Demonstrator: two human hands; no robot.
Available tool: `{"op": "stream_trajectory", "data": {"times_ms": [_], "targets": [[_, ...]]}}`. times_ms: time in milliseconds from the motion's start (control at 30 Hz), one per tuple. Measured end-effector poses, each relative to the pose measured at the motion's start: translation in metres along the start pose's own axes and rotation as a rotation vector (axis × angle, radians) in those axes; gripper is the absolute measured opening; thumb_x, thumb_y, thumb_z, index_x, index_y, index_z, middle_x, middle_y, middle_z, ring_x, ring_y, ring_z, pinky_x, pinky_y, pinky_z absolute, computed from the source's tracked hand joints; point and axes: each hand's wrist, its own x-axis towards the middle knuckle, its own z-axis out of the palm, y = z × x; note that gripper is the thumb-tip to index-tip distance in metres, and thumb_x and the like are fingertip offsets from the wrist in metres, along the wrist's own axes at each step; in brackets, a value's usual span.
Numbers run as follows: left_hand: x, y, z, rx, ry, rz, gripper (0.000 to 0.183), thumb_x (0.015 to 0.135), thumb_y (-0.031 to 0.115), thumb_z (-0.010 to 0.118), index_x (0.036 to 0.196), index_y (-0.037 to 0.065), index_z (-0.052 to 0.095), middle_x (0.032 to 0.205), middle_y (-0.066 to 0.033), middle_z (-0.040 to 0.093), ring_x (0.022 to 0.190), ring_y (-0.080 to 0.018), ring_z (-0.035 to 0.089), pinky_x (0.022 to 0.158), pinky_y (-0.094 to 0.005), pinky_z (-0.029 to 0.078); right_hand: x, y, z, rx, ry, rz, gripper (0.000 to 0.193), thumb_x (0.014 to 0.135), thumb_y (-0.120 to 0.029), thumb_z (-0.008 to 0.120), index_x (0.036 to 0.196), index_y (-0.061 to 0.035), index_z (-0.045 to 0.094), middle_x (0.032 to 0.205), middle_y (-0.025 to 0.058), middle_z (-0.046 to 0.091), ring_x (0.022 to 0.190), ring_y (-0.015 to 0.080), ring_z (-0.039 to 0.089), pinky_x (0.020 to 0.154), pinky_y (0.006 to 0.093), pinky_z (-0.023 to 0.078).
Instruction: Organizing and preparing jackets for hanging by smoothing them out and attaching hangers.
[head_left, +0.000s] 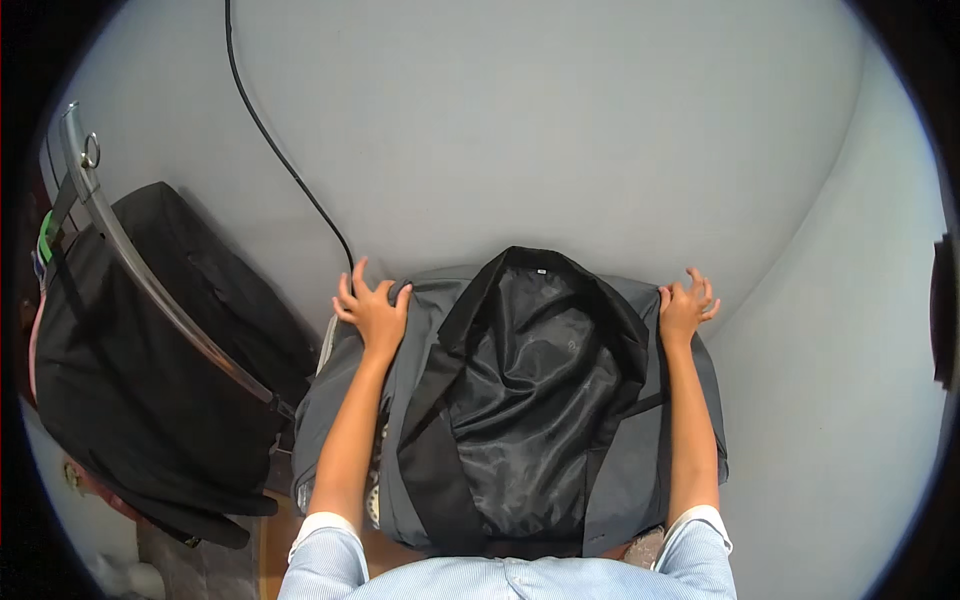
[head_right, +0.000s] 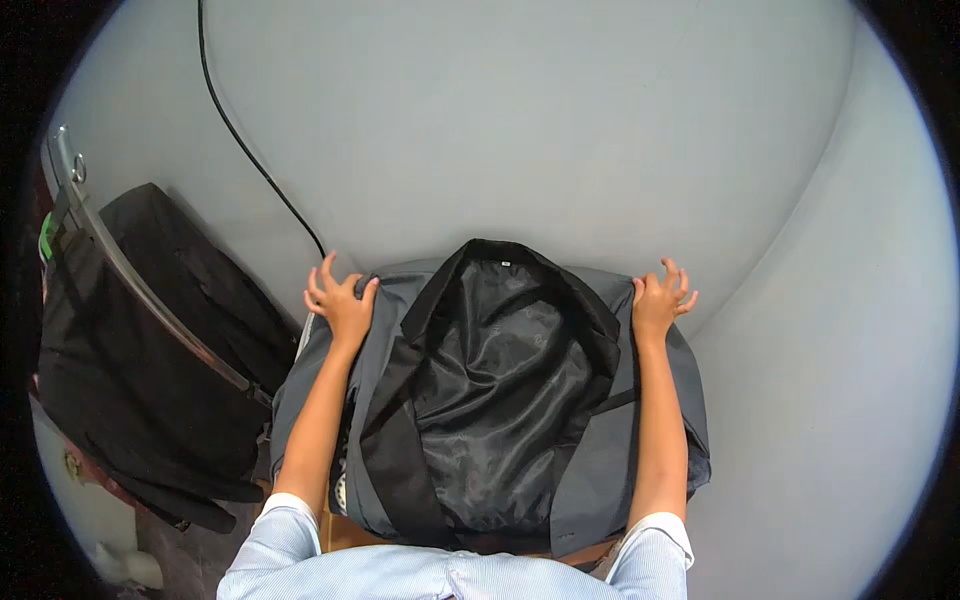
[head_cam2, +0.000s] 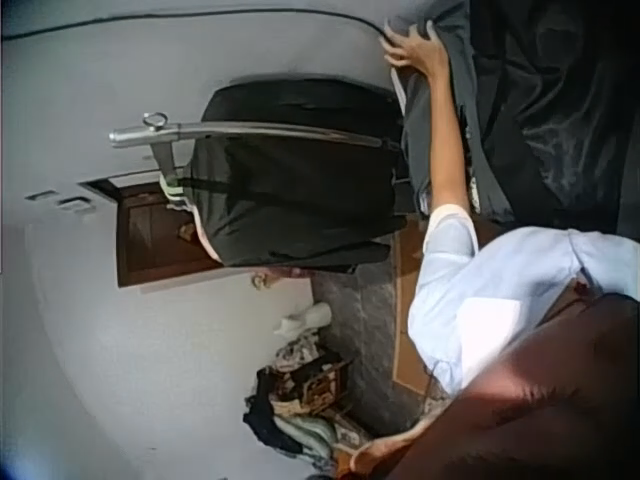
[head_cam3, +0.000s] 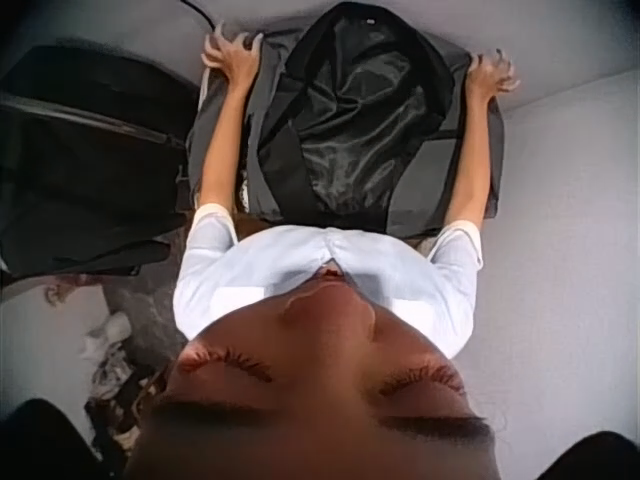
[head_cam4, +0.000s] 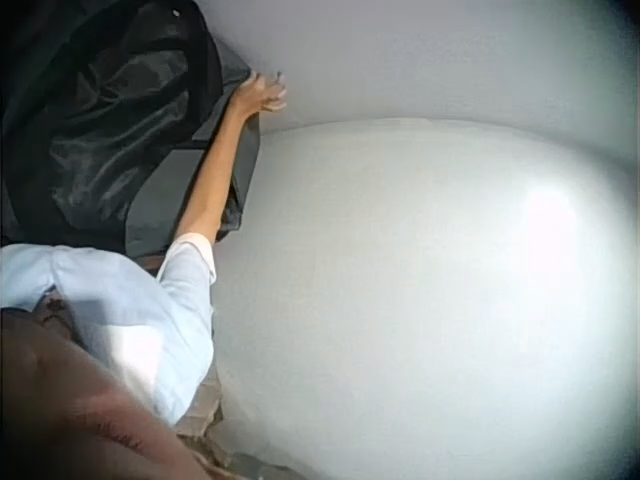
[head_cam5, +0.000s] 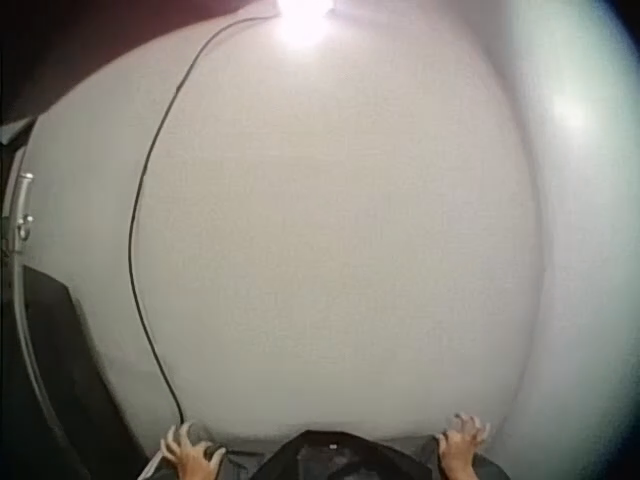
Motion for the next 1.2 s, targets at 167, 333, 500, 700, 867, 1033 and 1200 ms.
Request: {"op": "stream_trajectory", "data": {"times_ms": [167, 333, 500, 700, 867, 1033, 1200], "targets": [[-0.027, -0.003, 0.01, -0.004, -0.188, -0.072, 0.022, 0.077, 0.031, 0.068, 0.091, 0.015, 0.065, 0.141, -0.0119, 0.031, 0.131, -0.0376, 0.021, 0.101, -0.0608, 0.013, -0.019, -0.001, 0.0, -0.05, -0.456, -0.031, 0.012, 0.073, -0.025, 0.072, 0.08, -0.0153, 0.072, 0.133, 0.0012, 0.041, 0.125, 0.0319, 0.03, 0.102, 0.0632, 0.016], [-0.058, -0.012, -0.066, -0.154, -0.187, -0.073, 0.015, 0.075, 0.029, 0.068, 0.076, 0.014, 0.064, 0.138, -0.0107, 0.037, 0.128, -0.0358, 0.025, 0.103, -0.0537, 0.013, -0.042, -0.037, -0.066, 0.206, -0.397, 0.125, 0.014, 0.081, -0.024, 0.062, 0.09, -0.016, 0.069, 0.136, 0.008, 0.038, 0.128, 0.0352, 0.028, 0.101, 0.0649, 0.013], [-0.132, 0.001, -0.147, -0.159, -0.37, -0.127, 0.024, 0.072, 0.03, 0.071, 0.063, 0.009, 0.061, 0.138, -0.0128, 0.037, 0.129, -0.0394, 0.023, 0.104, -0.0518, 0.012, -0.103, -0.039, -0.149, 0.313, -0.481, 0.16, 0.02, 0.078, -0.033, 0.063, 0.085, -0.0142, 0.067, 0.133, 0.0118, 0.04, 0.128, 0.0354, 0.027, 0.101, 0.0652, 0.011], [-0.185, 0.023, -0.176, -0.06, -0.493, -0.017, 0.034, 0.069, 0.037, 0.072, 0.071, 0.003, 0.067, 0.141, -0.014, 0.034, 0.129, -0.0414, 0.022, 0.102, -0.061, 0.011, -0.203, -0.042, -0.226, 0.233, -0.803, 0.18, 0.061, 0.061, -0.049, 0.074, 0.095, -0.0017, 0.056, 0.134, 0.0208, 0.032, 0.129, 0.038, 0.022, 0.102, 0.0644, 0.009], [-0.177, 0.075, -0.173, -0.204, -0.358, 0.006, 0.027, 0.078, 0.024, 0.064, 0.064, 0.001, 0.067, 0.137, -0.0061, 0.043, 0.128, -0.0401, 0.025, 0.103, -0.0598, 0.01, -0.24, -0.036, -0.252, 0.262, -0.723, 0.172, 0.048, 0.064, -0.035, 0.077, 0.094, -0.0045, 0.056, 0.133, 0.02, 0.033, 0.126, 0.0394, 0.026, 0.099, 0.0654, 0.015], [-0.175, 0.16, -0.171, -0.335, -0.227, 0.098, 0.027, 0.076, 0.025, 0.064, 0.059, 0.004, 0.066, 0.135, -0.0037, 0.044, 0.128, -0.0368, 0.026, 0.103, -0.0583, 0.012, -0.25, -0.025, -0.254, 0.255, -0.591, 0.125, 0.024, 0.069, -0.026, 0.071, 0.081, -0.0059, 0.065, 0.131, 0.0179, 0.04, 0.125, 0.0394, 0.028, 0.1, 0.0642, 0.014], [-0.22, 0.163, -0.17, -0.143, -0.637, 0.215, 0.053, 0.074, 0.052, 0.063, 0.085, 0.0, 0.07, 0.145, -0.0187, 0.025, 0.131, -0.0427, 0.018, 0.101, -0.0631, 0.013, -0.245, -0.015, -0.256, 0.232, -0.534, 0.168, 0.016, 0.073, -0.023, 0.064, 0.072, -0.0064, 0.067, 0.127, 0.014, 0.046, 0.124, 0.0372, 0.03, 0.101, 0.0622, 0.014]]}}
